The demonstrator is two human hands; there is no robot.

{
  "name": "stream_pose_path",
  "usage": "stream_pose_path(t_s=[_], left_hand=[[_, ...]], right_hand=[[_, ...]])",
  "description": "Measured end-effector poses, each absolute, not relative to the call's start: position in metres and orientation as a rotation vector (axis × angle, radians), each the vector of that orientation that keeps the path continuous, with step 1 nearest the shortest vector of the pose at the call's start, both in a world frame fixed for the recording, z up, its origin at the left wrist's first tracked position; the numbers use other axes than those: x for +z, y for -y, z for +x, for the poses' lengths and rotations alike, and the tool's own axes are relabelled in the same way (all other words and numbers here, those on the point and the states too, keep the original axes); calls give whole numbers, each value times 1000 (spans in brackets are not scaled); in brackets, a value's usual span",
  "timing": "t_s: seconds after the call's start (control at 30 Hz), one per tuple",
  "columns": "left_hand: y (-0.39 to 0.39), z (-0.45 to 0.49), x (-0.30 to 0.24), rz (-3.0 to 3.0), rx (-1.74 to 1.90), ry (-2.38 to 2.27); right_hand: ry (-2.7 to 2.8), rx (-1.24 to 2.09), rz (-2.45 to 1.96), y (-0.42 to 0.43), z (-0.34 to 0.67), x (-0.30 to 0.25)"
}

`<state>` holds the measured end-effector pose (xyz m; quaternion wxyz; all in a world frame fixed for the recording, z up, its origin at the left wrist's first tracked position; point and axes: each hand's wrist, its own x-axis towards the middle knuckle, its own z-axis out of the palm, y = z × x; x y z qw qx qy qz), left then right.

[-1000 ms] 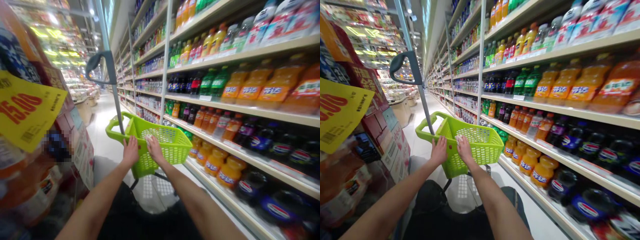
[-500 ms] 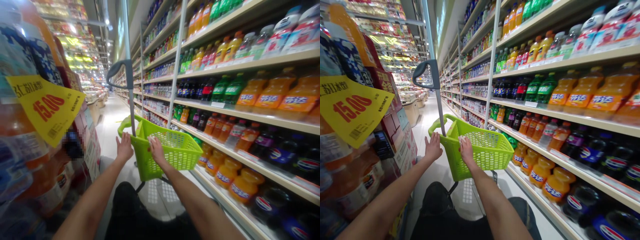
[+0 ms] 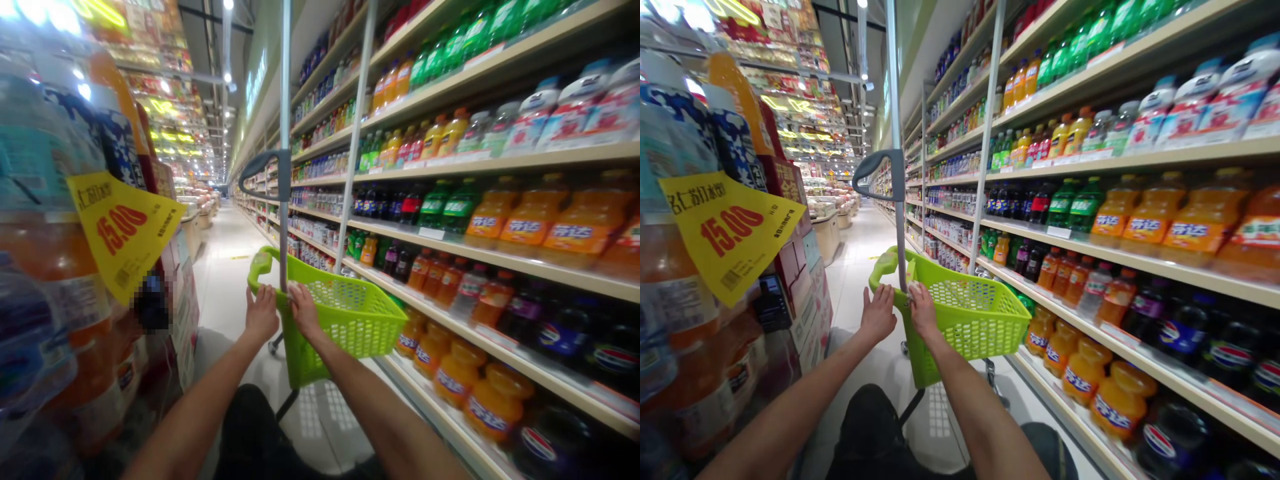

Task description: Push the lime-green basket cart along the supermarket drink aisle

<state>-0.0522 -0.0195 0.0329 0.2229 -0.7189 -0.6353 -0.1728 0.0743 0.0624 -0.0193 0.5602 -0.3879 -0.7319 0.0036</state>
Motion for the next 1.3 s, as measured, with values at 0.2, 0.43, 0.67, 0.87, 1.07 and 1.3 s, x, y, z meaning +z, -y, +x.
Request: stream_pose_path(t_s=[0.2,0.43,0.67,0.87,1.07,1.3], left_hand=[[5,-48,46,-1907,-571,1732],[3,-51,42,-2020,-365,1821],[8,-56,40,-2053,-348,1759],[8,-55,40,-2049,-356,1795],[8,-56,40,-2038,-339,1809],[9,-56,39,-2052,-357,1808]], right_hand=[[1680,-211,-706,-55,90,60],[1879,-621,-547,-63,77,189],[2206,-692,-600,-70,92,140],[2309,-712,-542,-65,104,78],[2207,-577,-613,-71,91,114],[2267,-519,-642,-59,93,63]])
